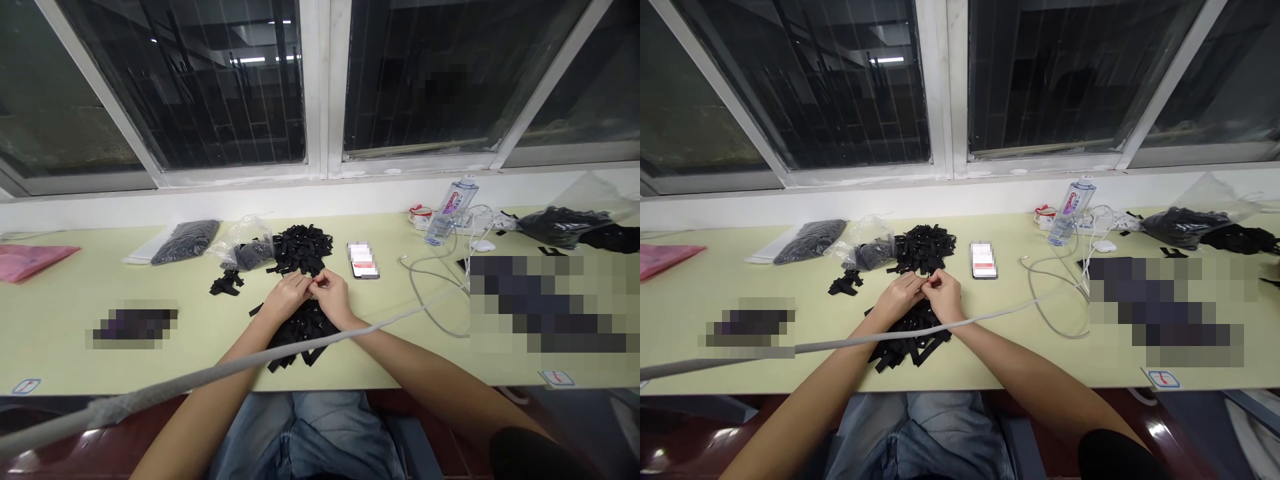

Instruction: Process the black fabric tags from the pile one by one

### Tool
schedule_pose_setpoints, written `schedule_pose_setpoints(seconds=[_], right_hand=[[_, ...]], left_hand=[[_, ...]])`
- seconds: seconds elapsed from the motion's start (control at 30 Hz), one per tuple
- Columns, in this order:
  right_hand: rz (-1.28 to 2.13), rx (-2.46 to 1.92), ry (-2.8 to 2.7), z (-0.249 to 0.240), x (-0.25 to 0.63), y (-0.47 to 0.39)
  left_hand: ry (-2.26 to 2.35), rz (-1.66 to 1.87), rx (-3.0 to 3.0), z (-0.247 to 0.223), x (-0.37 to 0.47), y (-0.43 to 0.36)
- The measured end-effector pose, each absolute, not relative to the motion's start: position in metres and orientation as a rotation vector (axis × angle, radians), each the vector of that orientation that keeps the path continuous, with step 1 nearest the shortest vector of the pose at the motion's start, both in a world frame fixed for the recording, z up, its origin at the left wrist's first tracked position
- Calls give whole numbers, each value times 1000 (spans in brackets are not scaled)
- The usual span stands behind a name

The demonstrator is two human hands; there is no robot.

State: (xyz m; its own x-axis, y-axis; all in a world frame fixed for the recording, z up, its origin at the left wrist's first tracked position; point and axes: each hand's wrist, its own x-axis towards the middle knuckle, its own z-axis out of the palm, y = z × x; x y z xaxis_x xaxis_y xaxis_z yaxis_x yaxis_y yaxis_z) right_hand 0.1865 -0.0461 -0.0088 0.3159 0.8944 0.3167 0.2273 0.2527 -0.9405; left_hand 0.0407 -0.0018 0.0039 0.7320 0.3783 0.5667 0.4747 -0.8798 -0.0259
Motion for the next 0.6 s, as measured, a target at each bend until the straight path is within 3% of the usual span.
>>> schedule_pose_setpoints(seconds=[0.6], right_hand=[[633, -1224, -1252, -13, 187, -43]], left_hand=[[-774, -994, -2825, -1, 37, 3]])
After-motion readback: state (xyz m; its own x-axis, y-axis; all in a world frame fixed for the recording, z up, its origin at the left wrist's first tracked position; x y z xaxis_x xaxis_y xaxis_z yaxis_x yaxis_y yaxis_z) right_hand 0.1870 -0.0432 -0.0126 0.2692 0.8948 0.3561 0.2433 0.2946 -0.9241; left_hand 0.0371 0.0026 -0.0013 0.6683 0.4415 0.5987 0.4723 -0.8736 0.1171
